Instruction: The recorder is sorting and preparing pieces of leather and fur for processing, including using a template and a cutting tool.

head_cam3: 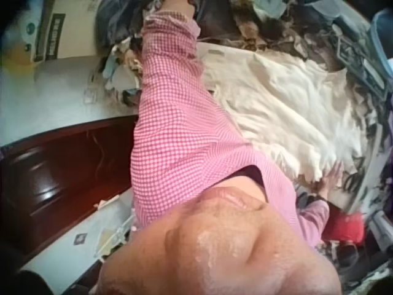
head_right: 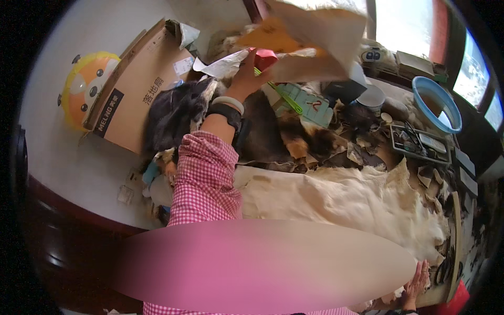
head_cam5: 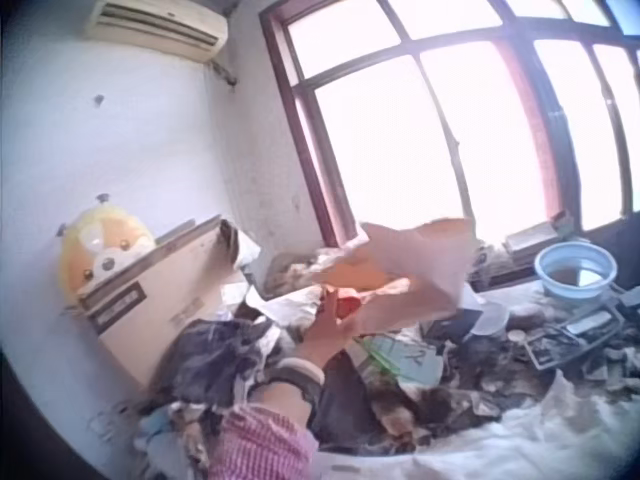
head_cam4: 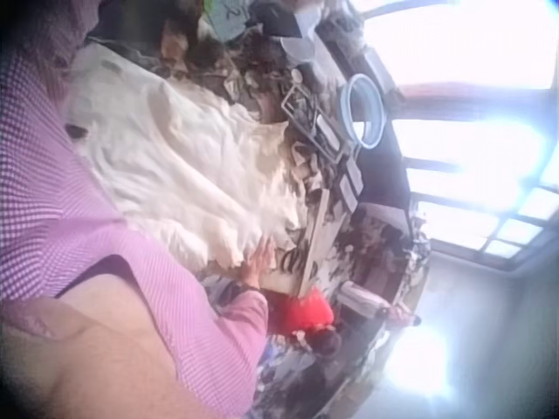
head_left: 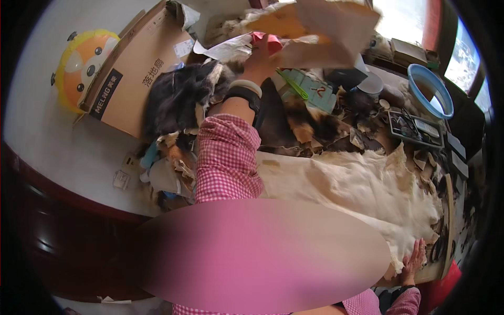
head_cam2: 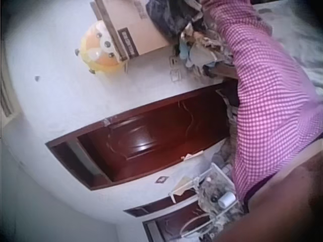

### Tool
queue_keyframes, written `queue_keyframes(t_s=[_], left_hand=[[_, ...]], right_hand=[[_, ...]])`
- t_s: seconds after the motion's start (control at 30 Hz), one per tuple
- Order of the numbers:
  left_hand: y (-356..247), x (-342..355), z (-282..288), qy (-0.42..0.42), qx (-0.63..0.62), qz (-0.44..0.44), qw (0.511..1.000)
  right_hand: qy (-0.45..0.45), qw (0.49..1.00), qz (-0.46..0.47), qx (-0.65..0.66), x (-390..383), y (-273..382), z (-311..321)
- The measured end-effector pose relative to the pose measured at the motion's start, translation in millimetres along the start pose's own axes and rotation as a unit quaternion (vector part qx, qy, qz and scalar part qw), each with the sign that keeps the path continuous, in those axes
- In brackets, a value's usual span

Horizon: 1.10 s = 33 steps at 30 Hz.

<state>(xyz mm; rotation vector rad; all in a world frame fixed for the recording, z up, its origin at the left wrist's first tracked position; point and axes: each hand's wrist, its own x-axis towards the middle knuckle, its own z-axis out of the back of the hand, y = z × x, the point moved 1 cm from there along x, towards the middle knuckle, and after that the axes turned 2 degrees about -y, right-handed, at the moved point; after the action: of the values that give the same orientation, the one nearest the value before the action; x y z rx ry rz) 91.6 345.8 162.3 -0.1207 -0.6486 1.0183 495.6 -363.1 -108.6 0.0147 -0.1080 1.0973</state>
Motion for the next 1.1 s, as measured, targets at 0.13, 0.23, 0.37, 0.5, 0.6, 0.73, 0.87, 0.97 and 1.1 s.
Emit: queue_keyframes(t_s=[0.13, 0.23, 0.37, 0.5, 0.6, 0.73, 0.87, 0.97, 1.1], left_hand=[[-20.7, -23.8, -17.3, -0.018, 0.007, -0.142, 0.990], [-34.3, -38.2, -39.6, 0.043, 0.043, -0.165, 0.984], [-40.2, -42.9, -69.1, 0.243, 0.068, -0.054, 0.966], [-36.7, -45.4, -89.8, 0.167, 0.060, -0.045, 0.983], [-32.1, -47.9, -78.4, 0.182, 0.091, -0.025, 0.979], [-21.7, -63.9, -30.3, 0.131, 0.133, -0.028, 0.982], [40.7, -125.0, 48.8, 0.002, 0.228, 0.030, 0.973], [84.1, -195.4, 117.2, -0.050, 0.338, 0.203, 0.918], [196.1, -268.6, 148.0, -0.004, 0.276, 0.379, 0.883]], right_hand=[[0.001, 1.000, 0.002, -0.005, 0.3, -1.6, 0.5], [0.003, 1.000, 0.000, -0.003, 1.2, 3.9, 5.5], [0.007, 1.000, -0.005, 0.012, 6.2, 13.3, 13.4], [-0.001, 1.000, 0.006, -0.007, 3.9, 3.1, 2.0], [-0.028, 0.999, 0.025, 0.005, 3.7, -3.9, -4.1], [-0.046, 0.998, 0.045, -0.009, -0.1, -11.9, -11.3], [-0.043, 0.998, 0.053, -0.010, 3.5, -10.1, -4.3], [-0.030, 0.998, 0.036, 0.037, 12.9, 20.9, 22.1], [-0.060, 0.996, 0.070, 0.010, 6.4, -13.5, -8.8]])
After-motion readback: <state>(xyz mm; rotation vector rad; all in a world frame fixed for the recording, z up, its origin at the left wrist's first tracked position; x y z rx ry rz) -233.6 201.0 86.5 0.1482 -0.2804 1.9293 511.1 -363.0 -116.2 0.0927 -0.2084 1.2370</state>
